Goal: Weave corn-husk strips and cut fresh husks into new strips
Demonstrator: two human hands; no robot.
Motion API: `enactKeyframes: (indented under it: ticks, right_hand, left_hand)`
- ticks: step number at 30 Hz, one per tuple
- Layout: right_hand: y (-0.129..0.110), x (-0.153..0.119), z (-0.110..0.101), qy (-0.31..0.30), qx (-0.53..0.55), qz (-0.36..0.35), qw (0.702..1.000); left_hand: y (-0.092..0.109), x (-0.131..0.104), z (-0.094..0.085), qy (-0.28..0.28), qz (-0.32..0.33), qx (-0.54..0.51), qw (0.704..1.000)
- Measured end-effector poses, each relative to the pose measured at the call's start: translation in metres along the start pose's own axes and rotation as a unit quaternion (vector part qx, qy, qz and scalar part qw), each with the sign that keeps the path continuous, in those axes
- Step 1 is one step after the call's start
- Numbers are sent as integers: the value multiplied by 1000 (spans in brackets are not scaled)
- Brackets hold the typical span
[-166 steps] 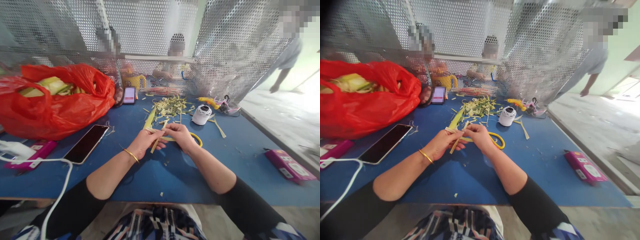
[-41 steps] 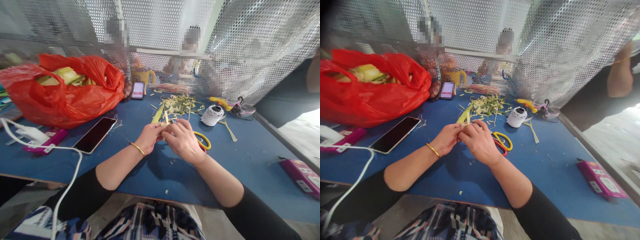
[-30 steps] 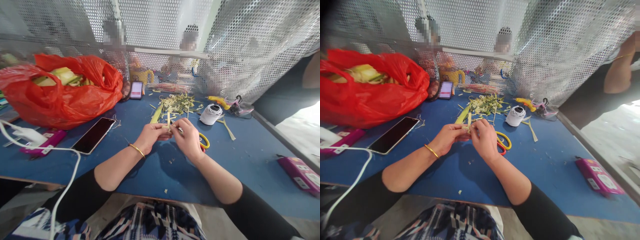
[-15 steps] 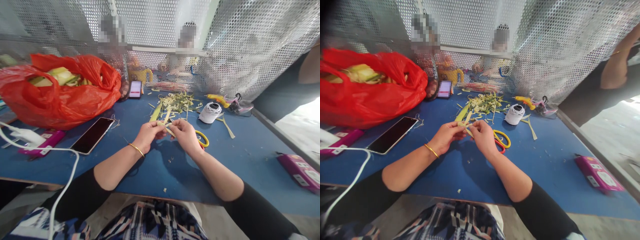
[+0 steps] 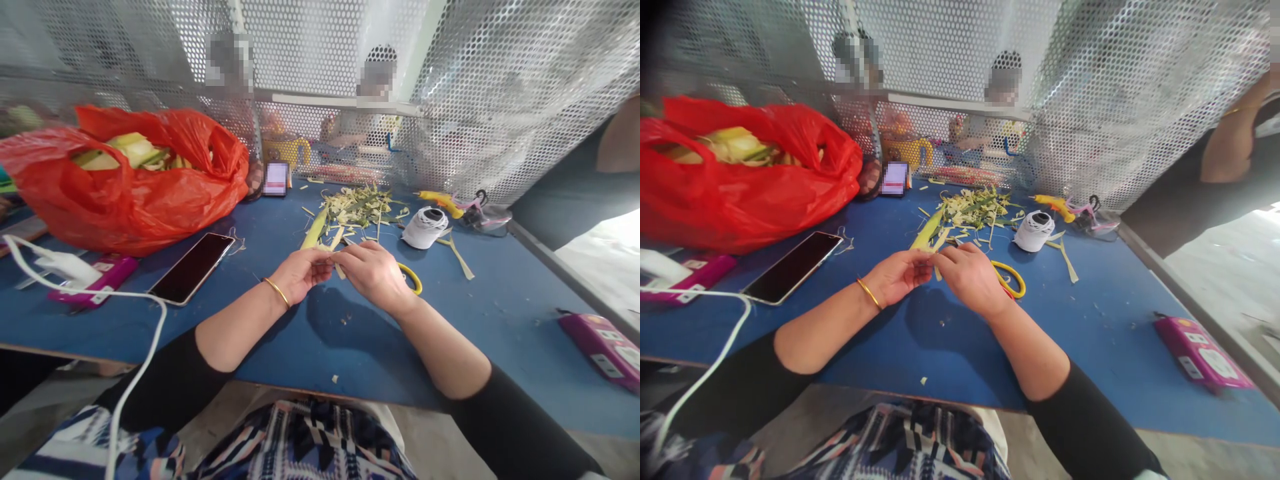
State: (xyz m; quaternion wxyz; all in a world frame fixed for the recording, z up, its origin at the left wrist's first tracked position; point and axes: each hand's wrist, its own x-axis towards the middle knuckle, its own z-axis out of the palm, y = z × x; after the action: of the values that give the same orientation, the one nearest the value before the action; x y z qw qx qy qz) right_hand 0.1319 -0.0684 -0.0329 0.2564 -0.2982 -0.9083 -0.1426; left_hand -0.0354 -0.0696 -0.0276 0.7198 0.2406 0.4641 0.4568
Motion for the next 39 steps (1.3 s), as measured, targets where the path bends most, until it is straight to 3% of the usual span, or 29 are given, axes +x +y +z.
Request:
enactKeyframes:
  ticks: [5, 11, 17, 22, 27, 32, 39]
  right_hand:
    - [-4, 0, -3, 36, -26, 10, 999]
    - [-9, 3, -6, 114, 41, 136, 983]
    - [-10, 6, 0, 19, 156, 335, 929]
    - [-17, 12, -4, 0, 200, 418, 886]
    - [-19, 13, -5, 21, 252, 454, 854]
    - [-13, 10, -6, 87, 321, 421, 844]
    - [-10, 9, 5, 132, 480, 402, 768]
  left_hand:
    - [-2, 0, -1, -11, 36, 34, 999]
    - [-5, -6, 3, -9, 117, 142, 983]
    - [-6, -7, 5, -27, 111, 167, 979]
    - [-6, -10, 8, -22, 85, 155, 984]
    - [-6, -9, 10, 42, 95, 138, 985]
    - [0, -9, 10, 66, 102, 115, 986]
    - [0, -12, 11, 61, 105, 134, 984]
